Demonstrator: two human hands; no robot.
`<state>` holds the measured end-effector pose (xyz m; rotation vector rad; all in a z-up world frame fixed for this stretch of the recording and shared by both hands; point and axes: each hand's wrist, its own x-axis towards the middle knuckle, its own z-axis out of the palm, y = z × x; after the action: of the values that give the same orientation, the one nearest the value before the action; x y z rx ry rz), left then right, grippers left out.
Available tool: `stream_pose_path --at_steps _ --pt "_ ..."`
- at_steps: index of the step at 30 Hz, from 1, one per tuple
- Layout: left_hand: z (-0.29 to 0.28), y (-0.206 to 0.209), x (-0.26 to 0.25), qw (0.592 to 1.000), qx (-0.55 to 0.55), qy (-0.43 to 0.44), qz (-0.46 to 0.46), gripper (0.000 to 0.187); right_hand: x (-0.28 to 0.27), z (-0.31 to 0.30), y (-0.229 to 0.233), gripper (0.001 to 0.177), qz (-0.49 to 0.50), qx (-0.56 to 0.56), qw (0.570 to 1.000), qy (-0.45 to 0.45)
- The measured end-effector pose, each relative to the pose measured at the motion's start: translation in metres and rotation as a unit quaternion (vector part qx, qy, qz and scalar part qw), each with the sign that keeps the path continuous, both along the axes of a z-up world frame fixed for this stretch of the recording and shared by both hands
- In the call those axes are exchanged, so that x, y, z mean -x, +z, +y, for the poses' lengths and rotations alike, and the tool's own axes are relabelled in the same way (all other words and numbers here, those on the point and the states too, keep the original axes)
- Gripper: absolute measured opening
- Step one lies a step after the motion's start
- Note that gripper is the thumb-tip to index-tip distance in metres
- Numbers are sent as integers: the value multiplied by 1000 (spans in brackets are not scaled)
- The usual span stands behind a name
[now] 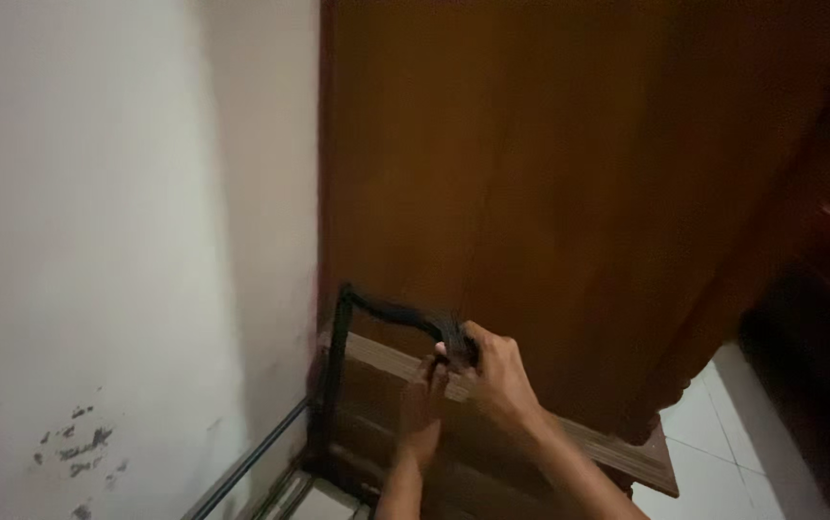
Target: The person assembles a metal frame by inserting long rods into a base and connecting them with curved brackets. They repeatedly pick up rods and brackets from the floor, align the parts, and secure them together by hand.
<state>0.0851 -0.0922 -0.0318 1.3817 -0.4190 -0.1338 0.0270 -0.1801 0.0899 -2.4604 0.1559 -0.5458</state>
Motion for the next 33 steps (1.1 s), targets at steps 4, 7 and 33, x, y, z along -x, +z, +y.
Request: stream_pose_path --at_steps 4,7,33 --pt "-2 -10 -11 998 36 -30 50 71 -10 -11 -6 19 22 52 998 22" --pt "-5 -19 -15 999 23 -23 4 79 -18 -24 -7 36 50 107 992 40" --pt "-13 -37 -21 997 -12 -31 76 83 -60 5 66 48 222 385 889 109"
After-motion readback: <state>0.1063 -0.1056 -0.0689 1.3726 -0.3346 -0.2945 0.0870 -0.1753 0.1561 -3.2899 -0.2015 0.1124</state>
